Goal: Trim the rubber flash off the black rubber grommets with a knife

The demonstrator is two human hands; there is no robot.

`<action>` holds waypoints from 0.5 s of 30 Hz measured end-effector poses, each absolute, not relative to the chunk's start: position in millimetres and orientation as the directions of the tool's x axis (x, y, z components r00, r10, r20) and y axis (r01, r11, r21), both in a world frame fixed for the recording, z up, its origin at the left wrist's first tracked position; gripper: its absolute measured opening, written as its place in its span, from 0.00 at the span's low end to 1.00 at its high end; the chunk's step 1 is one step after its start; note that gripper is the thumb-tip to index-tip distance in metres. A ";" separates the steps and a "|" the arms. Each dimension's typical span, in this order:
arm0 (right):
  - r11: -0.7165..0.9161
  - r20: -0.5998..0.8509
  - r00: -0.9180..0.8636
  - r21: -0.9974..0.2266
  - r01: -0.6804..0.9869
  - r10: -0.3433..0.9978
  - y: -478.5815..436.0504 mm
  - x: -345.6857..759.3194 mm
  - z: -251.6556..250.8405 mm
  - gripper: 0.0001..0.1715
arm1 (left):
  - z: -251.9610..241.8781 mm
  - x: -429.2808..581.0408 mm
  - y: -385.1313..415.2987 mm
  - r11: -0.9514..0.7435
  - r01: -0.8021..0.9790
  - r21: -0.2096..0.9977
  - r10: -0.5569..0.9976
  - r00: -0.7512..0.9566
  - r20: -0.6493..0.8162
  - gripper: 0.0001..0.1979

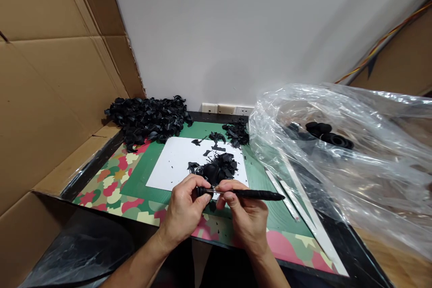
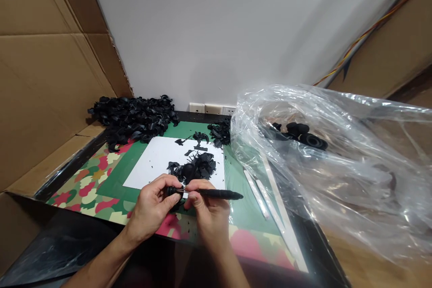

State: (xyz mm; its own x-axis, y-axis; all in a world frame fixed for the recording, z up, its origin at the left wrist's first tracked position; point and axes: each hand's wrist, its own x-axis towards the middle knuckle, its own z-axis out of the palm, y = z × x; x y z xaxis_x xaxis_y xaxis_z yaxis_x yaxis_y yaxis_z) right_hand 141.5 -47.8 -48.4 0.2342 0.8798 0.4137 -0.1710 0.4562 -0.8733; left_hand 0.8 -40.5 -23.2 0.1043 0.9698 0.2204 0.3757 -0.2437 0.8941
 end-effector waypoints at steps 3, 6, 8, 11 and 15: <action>0.340 0.278 0.225 -0.886 -0.316 0.934 -47.2 136.8 -48.3 0.13 | -23.0 2.4 -40.0 -0.310 0.400 0.863 0.950 0.103 0.293 0.08; 0.043 0.040 0.019 -0.818 -0.574 0.999 -51.5 131.2 -45.9 0.19 | -23.1 2.2 -36.7 -0.375 0.424 0.824 0.923 0.087 0.376 0.08; -0.089 -0.013 -0.119 -0.751 -0.654 0.993 -55.2 131.2 -43.6 0.21 | -23.4 0.6 -33.9 -0.383 0.431 0.817 0.918 0.079 0.388 0.08; -0.009 0.020 -0.037 -0.740 -0.672 0.999 -56.2 139.2 -41.2 0.19 | -24.1 -2.2 -31.6 -0.360 0.413 0.836 0.928 0.070 0.366 0.08; 0.154 0.074 0.165 -0.820 -0.551 0.983 -50.3 153.3 -43.3 0.16 | -24.4 -4.2 -32.7 -0.314 0.374 0.872 0.946 0.048 0.321 0.07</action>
